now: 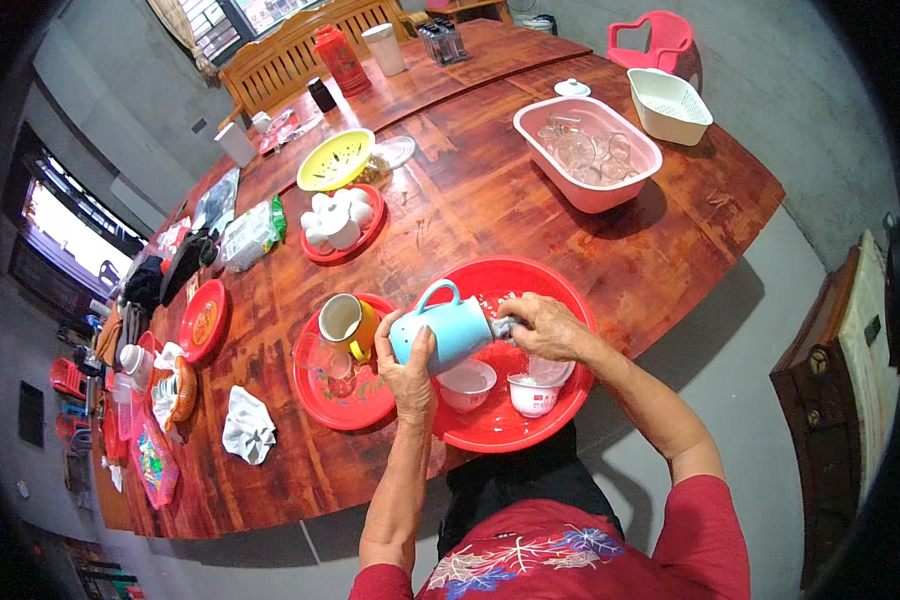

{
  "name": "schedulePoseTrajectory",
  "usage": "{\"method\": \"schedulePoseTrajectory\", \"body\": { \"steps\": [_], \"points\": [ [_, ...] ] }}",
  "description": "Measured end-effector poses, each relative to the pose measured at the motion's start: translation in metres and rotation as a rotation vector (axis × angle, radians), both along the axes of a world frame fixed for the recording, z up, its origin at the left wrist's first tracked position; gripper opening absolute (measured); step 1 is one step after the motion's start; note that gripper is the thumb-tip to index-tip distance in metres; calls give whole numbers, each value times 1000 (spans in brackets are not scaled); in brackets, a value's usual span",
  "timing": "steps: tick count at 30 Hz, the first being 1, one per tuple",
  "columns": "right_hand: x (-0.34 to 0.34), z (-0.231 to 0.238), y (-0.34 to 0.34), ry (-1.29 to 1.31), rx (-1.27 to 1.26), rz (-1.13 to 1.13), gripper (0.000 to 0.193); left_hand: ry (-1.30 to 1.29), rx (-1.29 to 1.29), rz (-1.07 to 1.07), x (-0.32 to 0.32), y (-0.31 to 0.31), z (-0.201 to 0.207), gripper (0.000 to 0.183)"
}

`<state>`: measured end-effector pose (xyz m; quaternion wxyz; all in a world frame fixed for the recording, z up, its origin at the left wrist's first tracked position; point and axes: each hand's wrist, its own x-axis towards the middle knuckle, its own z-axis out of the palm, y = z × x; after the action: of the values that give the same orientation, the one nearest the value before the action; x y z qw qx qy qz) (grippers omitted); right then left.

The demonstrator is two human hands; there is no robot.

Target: The person washes a light blue mug and several small white cups with a cloth in a red basin of soapy water on a wooden table. After rinsing each item, the person places the cleaned cups into a yellow colander on the table.

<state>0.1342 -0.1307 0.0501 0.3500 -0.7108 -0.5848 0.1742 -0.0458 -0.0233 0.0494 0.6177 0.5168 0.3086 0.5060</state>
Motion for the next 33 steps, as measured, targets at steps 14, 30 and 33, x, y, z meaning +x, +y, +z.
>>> {"method": "schedulePoseTrajectory", "body": {
  "steps": [14, 30, 33],
  "points": [
    [18, -38, 23, -243, -439, 121, 20, 177, 49, -18, -1, -5, -15, 50],
    [4, -43, -3, -257, -305, 278, 25, 173, -20, 7, -13, -34, -6, 51],
    [-6, -54, -2, -315, -417, 287, 20, 189, 15, 48, -2, -30, -11, 54]
  ]
}}
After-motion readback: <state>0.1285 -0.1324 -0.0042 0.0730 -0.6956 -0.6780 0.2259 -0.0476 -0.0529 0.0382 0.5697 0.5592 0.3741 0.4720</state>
